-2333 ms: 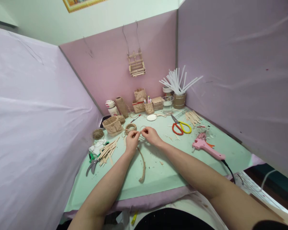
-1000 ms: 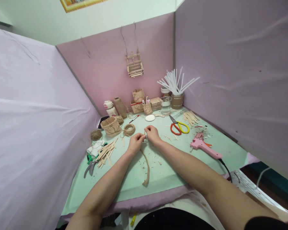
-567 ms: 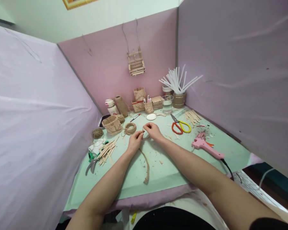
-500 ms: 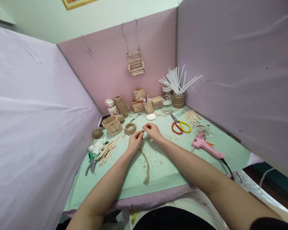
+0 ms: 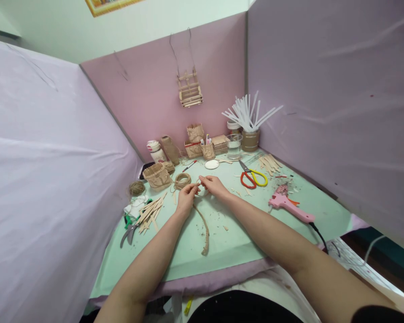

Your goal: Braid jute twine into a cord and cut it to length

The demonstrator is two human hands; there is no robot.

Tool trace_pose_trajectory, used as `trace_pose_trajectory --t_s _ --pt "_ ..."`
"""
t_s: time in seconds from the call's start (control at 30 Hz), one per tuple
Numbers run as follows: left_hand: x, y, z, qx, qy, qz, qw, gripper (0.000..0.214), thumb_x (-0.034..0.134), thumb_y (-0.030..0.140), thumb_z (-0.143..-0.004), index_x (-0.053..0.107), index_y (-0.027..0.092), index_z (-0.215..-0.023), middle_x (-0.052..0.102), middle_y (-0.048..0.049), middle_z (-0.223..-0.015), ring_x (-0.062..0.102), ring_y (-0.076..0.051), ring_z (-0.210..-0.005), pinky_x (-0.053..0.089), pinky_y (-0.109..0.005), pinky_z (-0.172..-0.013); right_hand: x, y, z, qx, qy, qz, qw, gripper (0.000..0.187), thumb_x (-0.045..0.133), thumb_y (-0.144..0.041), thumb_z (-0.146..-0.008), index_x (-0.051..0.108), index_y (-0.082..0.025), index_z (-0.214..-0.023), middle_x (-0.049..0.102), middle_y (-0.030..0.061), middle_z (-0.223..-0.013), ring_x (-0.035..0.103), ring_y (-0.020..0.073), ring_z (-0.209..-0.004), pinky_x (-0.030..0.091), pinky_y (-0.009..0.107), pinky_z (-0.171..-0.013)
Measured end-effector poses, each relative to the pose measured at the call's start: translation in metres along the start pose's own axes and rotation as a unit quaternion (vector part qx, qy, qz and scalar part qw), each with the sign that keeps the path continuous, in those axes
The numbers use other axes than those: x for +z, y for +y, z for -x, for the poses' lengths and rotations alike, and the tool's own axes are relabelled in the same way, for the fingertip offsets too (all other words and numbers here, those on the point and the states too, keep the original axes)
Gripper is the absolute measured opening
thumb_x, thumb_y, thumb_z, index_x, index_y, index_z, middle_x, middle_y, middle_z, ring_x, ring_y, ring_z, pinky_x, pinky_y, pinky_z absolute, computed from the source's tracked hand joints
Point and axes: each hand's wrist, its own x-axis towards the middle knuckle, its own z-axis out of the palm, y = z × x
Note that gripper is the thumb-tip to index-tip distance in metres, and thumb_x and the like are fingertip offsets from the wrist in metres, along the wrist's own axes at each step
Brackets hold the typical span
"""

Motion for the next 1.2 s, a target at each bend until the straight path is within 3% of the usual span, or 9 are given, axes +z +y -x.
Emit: trace_pose_trajectory --t_s 0.13,0.27,0.47,0.67,0.77,0.87,0.97,1.03,1.2 --pt "0.001 0.004 0.002 0.008 -0.001 -0.014 1.000 0.028 0.064 0.040 -0.069 0.067 0.014 -0.079 0.060 -0.0011 -0.066 0.049 -0.011 -0.062 0.037 -0.022 -0.060 0.000 -0.004 0.005 0.017 -0.027 -0.042 0.999 0.030 0.059 -0.047 -0.070 0.057 -0.017 -0.071 0.058 0.0007 -0.069 0.052 0.0121 -0.062 0.038 0.021 -0.049" --pt "0.003 0.007 0.004 0.017 -0.018 -0.044 0.999 0.023 0.062 0.037 -0.070 0.066 0.014 -0.071 0.061 -0.0018 -0.067 0.050 -0.012 -0.065 0.039 -0.024 -0.064 0.001 -0.006 0.007 0.006 -0.077 -0.089 0.993 0.020 0.060 -0.036 -0.070 0.053 -0.018 -0.066 0.055 -0.0025 -0.063 0.052 0.0098 -0.058 0.041 0.020 -0.052" --pt "0.006 0.009 0.006 0.026 -0.048 -0.059 0.997 0.023 0.062 0.036 -0.070 0.067 0.014 -0.073 0.062 -0.0020 -0.070 0.050 -0.013 -0.068 0.039 -0.024 -0.068 0.005 -0.001 0.001 0.051 -0.001 -0.142 0.989 0.015 0.051 -0.028 -0.077 0.045 -0.019 -0.068 0.056 -0.0028 -0.062 0.053 0.0090 -0.053 0.044 0.020 -0.049" --pt "0.007 0.009 0.007 0.031 -0.039 -0.063 0.997 0.024 0.060 0.036 -0.072 0.068 0.015 -0.076 0.062 -0.0022 -0.069 0.051 -0.013 -0.067 0.040 -0.024 -0.067 0.001 0.000 -0.001 0.097 -0.005 -0.103 0.990 0.020 0.047 -0.032 -0.083 0.046 -0.019 -0.069 0.057 -0.0008 -0.060 0.053 0.0088 -0.050 0.042 0.020 -0.049" --pt "0.004 0.010 0.005 0.033 0.002 -0.065 0.997 0.026 0.060 0.038 -0.072 0.068 0.014 -0.077 0.061 -0.0026 -0.068 0.051 -0.013 -0.065 0.040 -0.024 -0.065 -0.001 0.001 0.001 0.034 0.016 0.037 0.999 0.026 0.044 -0.035 -0.085 0.049 -0.018 -0.065 0.057 0.0010 -0.058 0.051 0.0107 -0.052 0.039 0.023 -0.054" --pt "0.001 0.009 0.003 0.031 0.036 -0.072 0.996 0.027 0.060 0.040 -0.072 0.068 0.014 -0.077 0.062 -0.0028 -0.067 0.052 -0.013 -0.064 0.041 -0.024 -0.062 -0.001 0.002 0.003 -0.076 0.040 0.148 0.985 0.020 0.047 -0.031 -0.082 0.052 -0.019 -0.066 0.058 0.0001 -0.062 0.051 0.0125 -0.060 0.038 0.025 -0.062" --pt "-0.001 0.006 0.001 0.033 0.046 -0.074 0.996 0.026 0.061 0.038 -0.071 0.067 0.014 -0.077 0.062 -0.0026 -0.067 0.053 -0.013 -0.064 0.041 -0.023 -0.060 0.000 0.001 0.007 -0.171 0.029 0.164 0.971 0.007 0.051 -0.024 -0.078 0.055 -0.020 -0.083 0.057 -0.0008 -0.074 0.051 0.0125 -0.067 0.038 0.025 -0.066" --pt "-0.001 0.003 0.000 0.035 0.046 -0.079 0.995 0.024 0.060 0.036 -0.071 0.068 0.014 -0.078 0.062 -0.0024 -0.067 0.052 -0.013 -0.062 0.041 -0.023 -0.059 0.000 -0.001 0.010 -0.232 0.007 0.170 0.958 0.015 0.050 -0.018 -0.077 0.055 -0.020 -0.091 0.056 0.0011 -0.084 0.051 0.0127 -0.072 0.039 0.025 -0.068" --pt "-0.003 -0.001 -0.001 0.058 0.053 -0.122 0.989 0.020 0.057 0.031 -0.073 0.069 0.015 -0.080 0.065 -0.0033 -0.071 0.055 -0.014 -0.065 0.042 -0.025 -0.064 0.000 -0.008 0.018 -0.310 -0.035 0.206 0.928 0.016 0.045 -0.013 -0.081 0.056 -0.020 -0.091 0.050 0.0035 -0.093 0.050 0.0130 -0.079 0.039 0.025 -0.072"
